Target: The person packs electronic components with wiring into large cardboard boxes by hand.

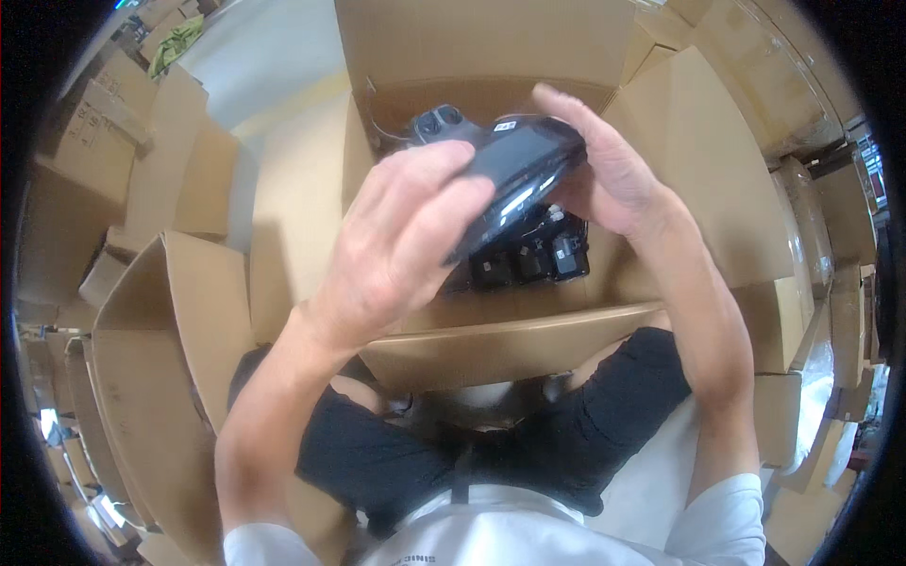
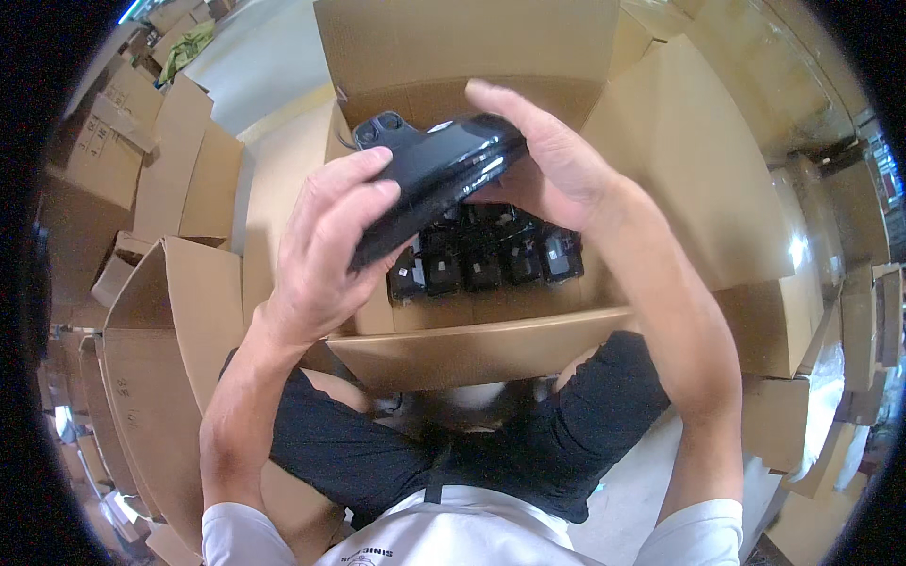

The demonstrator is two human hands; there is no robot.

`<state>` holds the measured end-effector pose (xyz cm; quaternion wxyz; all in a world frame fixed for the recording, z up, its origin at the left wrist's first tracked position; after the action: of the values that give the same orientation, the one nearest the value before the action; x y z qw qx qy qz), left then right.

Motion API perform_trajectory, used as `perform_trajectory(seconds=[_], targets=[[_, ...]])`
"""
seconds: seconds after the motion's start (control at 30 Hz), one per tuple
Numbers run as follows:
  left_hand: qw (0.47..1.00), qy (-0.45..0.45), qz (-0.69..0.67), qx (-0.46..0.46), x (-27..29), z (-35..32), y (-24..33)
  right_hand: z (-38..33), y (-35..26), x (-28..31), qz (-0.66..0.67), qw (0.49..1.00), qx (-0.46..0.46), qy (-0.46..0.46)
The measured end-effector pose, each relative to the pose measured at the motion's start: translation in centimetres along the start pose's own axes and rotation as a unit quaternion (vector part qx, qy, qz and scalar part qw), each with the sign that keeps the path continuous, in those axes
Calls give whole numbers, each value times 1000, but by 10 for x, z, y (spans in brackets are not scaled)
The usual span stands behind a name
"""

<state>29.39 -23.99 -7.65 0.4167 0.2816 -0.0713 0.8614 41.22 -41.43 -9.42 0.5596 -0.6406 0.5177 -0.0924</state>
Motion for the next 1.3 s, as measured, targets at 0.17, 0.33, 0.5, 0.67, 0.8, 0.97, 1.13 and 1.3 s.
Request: perform_trajectory(seconds=[0.17, 0.33, 0.5, 0.67, 0.8, 0.97, 1.13, 1.3], targets=[[992, -109, 47, -53, -17, -6, 8, 10, 13, 37, -113, 990, -63, -54], [926, -317, 169, 119, -23, -26, -23, 35, 12, 64, -272, 959, 64, -55], [884, -369, 215, 193, -22, -51, -53, 82, 142, 101, -576, 805, -98, -101], [876, -403, 178, 198, -34, -49, -56, 72, 273, 114, -652, 743, 15, -149], [860, -420, 211, 199, -28, -57, -61, 93, 302, 113, -682, 689, 113, -217], [854, -434, 212, 195, -28, -58, -61, 94, 309, 96, -647, 731, 97, -194], [848, -446, 207, 197, -30, -61, -59, 106, 300, 73, -623, 759, 70, -175], [848, -447, 191, 213, -21, -66, -55, 105, 276, 84, -477, 877, -6, -61]])
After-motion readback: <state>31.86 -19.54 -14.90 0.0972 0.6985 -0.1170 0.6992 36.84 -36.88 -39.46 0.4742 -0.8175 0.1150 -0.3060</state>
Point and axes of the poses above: each hand's wrist, its own z-axis towards the middle knuckle, its own x-axis out of the back of the hand, y = z × x, the point moved 4 cm from there along z, towards the middle knuckle, and after that the axes turned 1 degree about -x, right-handed, at the moved point
